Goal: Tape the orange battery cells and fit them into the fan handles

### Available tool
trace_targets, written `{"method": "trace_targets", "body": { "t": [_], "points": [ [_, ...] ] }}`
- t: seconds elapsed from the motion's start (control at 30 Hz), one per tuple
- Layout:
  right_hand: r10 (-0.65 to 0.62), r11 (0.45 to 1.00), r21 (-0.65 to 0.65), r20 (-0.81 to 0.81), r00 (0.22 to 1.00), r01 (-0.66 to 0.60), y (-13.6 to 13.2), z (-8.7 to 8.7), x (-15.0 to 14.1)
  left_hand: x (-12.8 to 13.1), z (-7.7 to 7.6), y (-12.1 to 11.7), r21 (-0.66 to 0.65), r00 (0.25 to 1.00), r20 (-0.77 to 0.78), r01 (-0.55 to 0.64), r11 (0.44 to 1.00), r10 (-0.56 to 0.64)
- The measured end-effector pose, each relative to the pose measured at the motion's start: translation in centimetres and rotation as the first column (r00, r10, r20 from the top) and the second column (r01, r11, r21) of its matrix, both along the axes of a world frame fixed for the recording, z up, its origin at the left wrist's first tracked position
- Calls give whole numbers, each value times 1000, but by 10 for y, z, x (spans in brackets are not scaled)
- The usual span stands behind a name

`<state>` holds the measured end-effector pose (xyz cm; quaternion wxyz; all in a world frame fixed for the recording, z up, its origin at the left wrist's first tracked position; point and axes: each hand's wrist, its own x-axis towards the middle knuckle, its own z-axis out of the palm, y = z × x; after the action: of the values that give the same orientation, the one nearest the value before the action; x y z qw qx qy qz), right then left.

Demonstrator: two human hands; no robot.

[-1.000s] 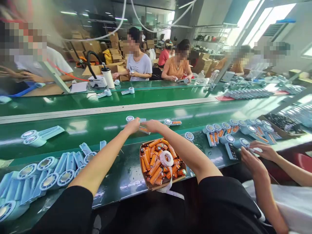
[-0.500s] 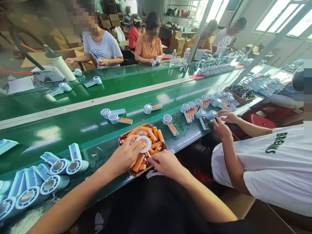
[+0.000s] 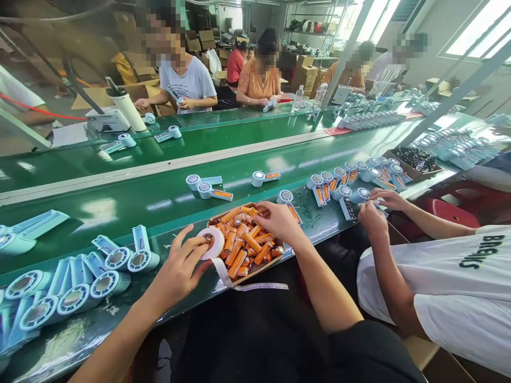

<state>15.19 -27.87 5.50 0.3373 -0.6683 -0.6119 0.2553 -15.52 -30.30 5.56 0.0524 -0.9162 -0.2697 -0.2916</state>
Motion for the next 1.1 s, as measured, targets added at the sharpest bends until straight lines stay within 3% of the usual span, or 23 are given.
{"method": "trace_targets", "body": {
  "t": [0.03,0.1,0.13,0.2,0.3,0.4,0.53,0.67,0.77,0.9,0.97,1.03,1.1],
  "points": [
    [-7,999,42,-214,977,17,-4,-1,0,-1,0,-1,1,1000,14,-4,1000,4],
    [28,994,100,-543,839,32,-16,-2,-5,-1,-2,-3,6,1000,31,-5,1000,5],
    [54,993,116,-627,778,24,-24,-2,-10,-1,-3,-3,7,1000,29,-1,1000,1],
    [101,993,118,-678,729,-28,-37,1,-23,0,-5,-2,7,1000,19,15,1000,-15],
    [185,983,110,-619,763,-149,-50,9,-39,2,-6,-1,6,999,12,47,999,-47],
    [302,949,216,-400,865,-231,-53,16,-40,0,-4,0,7,997,18,79,997,-79],
    [263,865,471,-131,956,-173,-55,17,-29,-4,0,-3,-20,990,63,131,991,-130],
    [276,795,594,-182,944,-118,-62,7,-32,-2,3,-7,-64,980,110,175,982,-168],
    [357,802,583,-293,887,-131,-72,-7,-48,0,5,-9,-71,974,111,207,976,-199],
    [453,834,532,-513,729,-145,-85,-23,-63,0,6,-5,-55,981,52,192,980,-189],
    [359,914,393,-672,647,-99,-84,-21,-58,-3,9,-2,-14,979,19,202,979,-201],
    [262,965,186,-759,596,-187,-77,-13,-49,-6,14,2,36,970,-40,241,970,-240],
    [232,930,-1,-776,587,-369,-68,-1,-42,-9,19,9,102,952,-124,293,951,-280]
  ]
}}
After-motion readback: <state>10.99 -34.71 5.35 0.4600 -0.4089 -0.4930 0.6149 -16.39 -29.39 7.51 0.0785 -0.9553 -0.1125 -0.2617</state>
